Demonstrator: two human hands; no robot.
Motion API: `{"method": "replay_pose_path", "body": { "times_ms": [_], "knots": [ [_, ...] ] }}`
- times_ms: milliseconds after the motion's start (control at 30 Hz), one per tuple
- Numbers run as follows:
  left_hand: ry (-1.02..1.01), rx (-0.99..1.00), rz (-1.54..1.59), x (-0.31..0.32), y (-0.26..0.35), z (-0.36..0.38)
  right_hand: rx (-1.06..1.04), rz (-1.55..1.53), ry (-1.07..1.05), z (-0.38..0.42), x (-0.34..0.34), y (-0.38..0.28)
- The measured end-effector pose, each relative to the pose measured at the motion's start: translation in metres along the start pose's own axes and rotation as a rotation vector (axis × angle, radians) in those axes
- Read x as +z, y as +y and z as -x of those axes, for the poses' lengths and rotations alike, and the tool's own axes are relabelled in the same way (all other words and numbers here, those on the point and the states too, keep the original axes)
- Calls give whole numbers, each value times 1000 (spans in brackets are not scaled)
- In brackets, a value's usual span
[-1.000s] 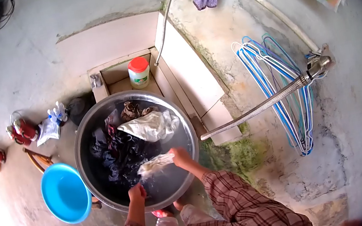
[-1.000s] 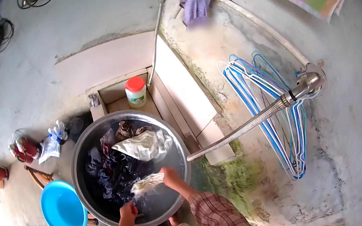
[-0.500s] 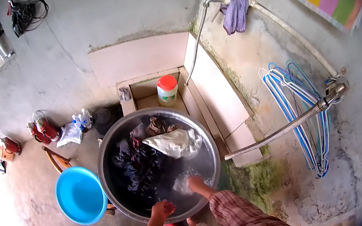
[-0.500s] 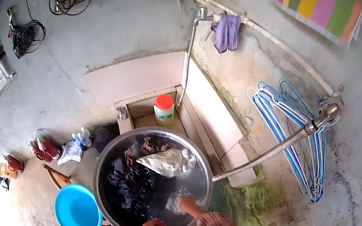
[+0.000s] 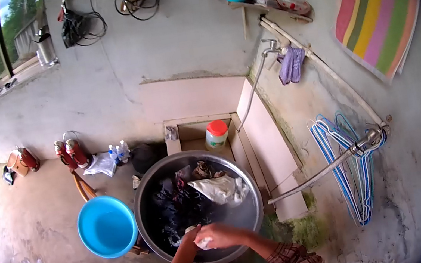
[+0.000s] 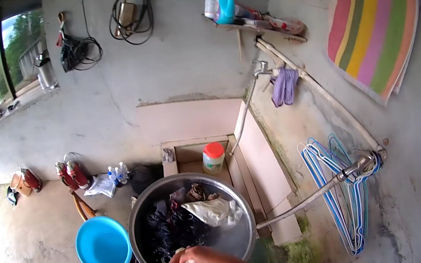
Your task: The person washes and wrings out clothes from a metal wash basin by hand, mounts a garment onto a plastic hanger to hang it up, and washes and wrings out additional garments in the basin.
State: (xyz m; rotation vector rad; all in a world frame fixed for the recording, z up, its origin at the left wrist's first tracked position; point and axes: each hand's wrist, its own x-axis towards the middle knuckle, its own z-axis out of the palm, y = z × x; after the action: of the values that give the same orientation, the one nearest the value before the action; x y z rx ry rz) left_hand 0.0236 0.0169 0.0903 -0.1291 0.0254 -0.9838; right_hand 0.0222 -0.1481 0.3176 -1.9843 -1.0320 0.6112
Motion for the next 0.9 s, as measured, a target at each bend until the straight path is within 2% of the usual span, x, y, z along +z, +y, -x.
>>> {"method": "replay_pose_path", "body": {
  "times_ms": [100, 167, 200, 233, 300, 367, 400, 433, 500, 567, 633, 667, 700, 733, 767, 800, 833, 867, 900],
  "knots": [
    [-102, -74, -67, 12, 15, -2, 40, -104, 237, -18, -16, 36],
    [299, 153, -335, 99, -9, 0, 15, -67, 309, -30, -19, 76],
    [315, 123, -306, 118, -8, 0, 174, -333, 287, -32, -22, 73],
    [361, 149, -384, 132, -10, -1, 343, -727, 232, -34, -12, 92],
    [183, 90, -261, 106, 3, -1, 424, -1170, 175, -40, 2, 127],
    [204, 171, -257, 137, -11, -3, 287, -1562, 136, -34, 17, 129],
    [235, 186, -238, 144, -16, -4, 213, -1553, 160, -38, 28, 130],
    [165, 229, -243, 133, -15, -7, 139, -1550, 184, -44, 40, 132],
    [-103, 259, -38, 119, -18, -17, -236, -1676, 212, -59, 66, 127],
    [-33, 295, -96, 187, -35, -11, -185, -1841, 415, -65, 55, 60],
    [-29, 212, -88, 141, -20, -15, -139, -1914, 496, -74, 45, 61],
    [141, 245, -10, 147, -20, -12, -98, -1869, 428, -82, 46, 95],
    [313, 273, 70, 152, -19, -8, 38, -1700, 376, -82, 35, 99],
    [23, 77, 1, 135, -8, -7, 240, -1562, 429, -81, 26, 87],
    [163, 51, -84, 118, -2, -8, 430, -1408, 475, -79, 16, 75],
    [237, -36, -162, 110, 3, -8, 420, -1413, 313, -88, 17, 128],
    [313, -123, -235, 97, 7, -10, 492, -1248, 369, -92, 18, 137],
    [371, -9, -326, 68, 6, -18, 529, -1075, 380, -94, 19, 145],
    [260, 21, -599, 50, 10, -19, 557, -901, 389, -97, 21, 154]
  ]
}}
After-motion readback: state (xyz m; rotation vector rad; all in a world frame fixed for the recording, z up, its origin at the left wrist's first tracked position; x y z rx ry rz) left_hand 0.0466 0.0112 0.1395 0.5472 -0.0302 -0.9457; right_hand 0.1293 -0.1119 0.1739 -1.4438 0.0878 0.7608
